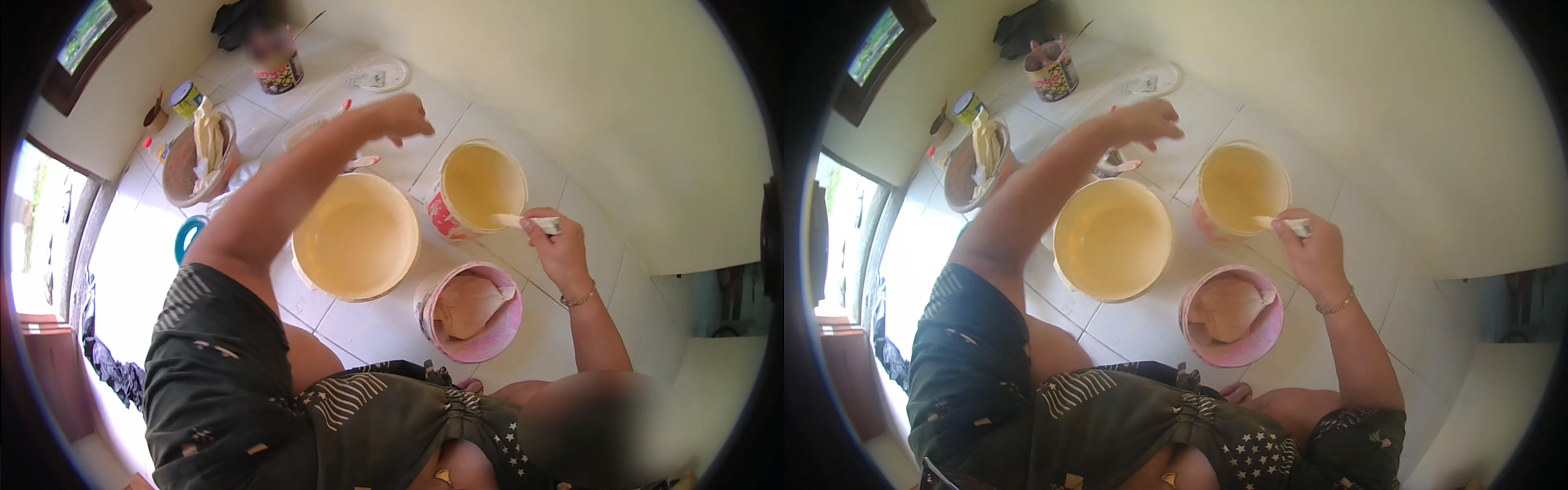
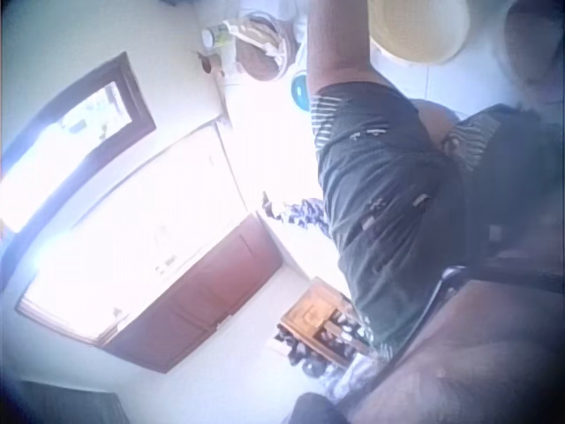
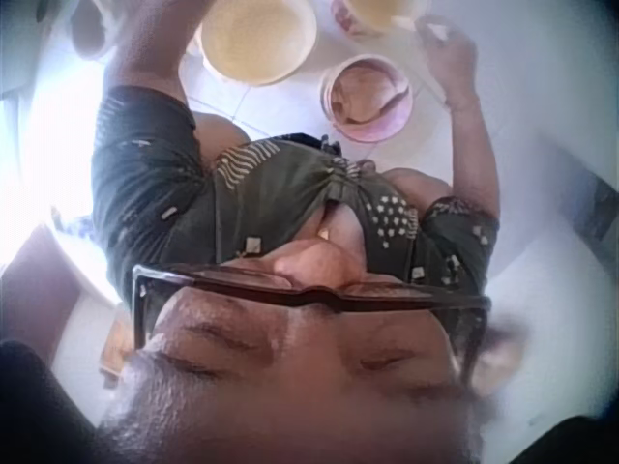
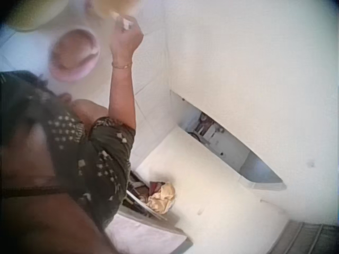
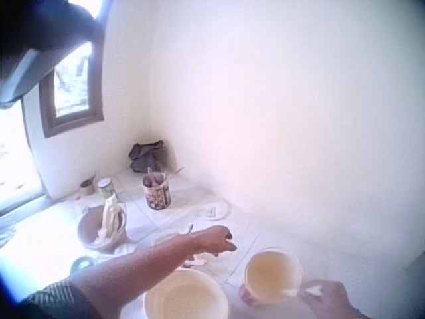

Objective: The person stirs yellow paint in a bucket with a wooden stick, pours it between buckets, and handles a paintbrush and a cloth.

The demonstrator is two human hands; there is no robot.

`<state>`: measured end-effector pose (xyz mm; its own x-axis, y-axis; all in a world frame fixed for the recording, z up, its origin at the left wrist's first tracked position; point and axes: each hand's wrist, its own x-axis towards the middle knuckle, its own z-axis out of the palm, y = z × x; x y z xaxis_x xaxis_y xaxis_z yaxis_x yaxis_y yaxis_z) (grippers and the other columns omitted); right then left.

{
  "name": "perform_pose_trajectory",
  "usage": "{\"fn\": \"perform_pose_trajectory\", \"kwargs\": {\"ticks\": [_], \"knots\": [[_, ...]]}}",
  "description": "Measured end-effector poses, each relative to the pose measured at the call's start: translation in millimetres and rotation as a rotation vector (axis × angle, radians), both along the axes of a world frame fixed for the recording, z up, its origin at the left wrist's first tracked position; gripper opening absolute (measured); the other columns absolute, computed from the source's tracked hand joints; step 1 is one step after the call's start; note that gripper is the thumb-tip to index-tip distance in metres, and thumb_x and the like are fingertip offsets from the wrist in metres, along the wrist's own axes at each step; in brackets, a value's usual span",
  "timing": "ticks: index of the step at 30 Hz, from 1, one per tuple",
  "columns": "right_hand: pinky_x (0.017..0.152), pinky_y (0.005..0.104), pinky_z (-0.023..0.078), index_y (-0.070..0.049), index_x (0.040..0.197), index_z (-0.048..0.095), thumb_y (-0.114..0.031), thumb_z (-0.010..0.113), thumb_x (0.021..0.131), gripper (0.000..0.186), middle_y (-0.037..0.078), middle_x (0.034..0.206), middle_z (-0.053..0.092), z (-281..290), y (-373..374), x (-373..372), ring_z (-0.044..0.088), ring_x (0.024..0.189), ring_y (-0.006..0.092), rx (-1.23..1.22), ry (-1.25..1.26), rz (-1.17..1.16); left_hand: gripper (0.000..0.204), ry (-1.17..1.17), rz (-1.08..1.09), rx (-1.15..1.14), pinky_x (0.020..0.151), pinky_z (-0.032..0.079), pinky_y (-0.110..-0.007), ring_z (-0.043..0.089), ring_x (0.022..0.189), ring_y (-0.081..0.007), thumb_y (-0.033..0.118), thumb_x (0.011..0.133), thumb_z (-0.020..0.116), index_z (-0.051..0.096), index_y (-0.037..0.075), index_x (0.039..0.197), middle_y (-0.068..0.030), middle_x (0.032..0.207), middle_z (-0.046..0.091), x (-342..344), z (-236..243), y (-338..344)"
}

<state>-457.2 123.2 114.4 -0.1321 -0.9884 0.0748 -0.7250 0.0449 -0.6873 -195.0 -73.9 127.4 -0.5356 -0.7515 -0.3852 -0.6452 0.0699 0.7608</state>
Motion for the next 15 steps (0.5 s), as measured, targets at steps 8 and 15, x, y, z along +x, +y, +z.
{"fn": "perform_pose_trajectory", "kwargs": {"ticks": [8,15], "knots": [[0.049,0.025,0.043,-0.001,0.087,0.067,-0.021,0.066,0.084,0.021,0.004,0.06,0.059,0,-14,10,0.055,0.05,0.0102,0.015,-0.051,0.024,0.035,0.183,0.221,-0.032,0.074,0.055,-0.032,0.06,0.093,-0.0213,0.02,0.084,0.063,0.056,-0.005,0.106,-0.0139,0.104,0.059,150,36,32],[0.049,0.0236,0.044,0.0,0.086,0.066,-0.02,0.065,0.084,0.02,0.003,0.06,0.058,6,-26,14,0.056,0.052,0.0092,0.147,0.028,0.049,0.032,0.349,0.401,0.142,0.079,0.055,-0.035,0.059,0.098,-0.0212,0.016,0.086,0.057,0.054,-0.005,0.11,-0.0123,0.107,0.058,227,5,108]]}}
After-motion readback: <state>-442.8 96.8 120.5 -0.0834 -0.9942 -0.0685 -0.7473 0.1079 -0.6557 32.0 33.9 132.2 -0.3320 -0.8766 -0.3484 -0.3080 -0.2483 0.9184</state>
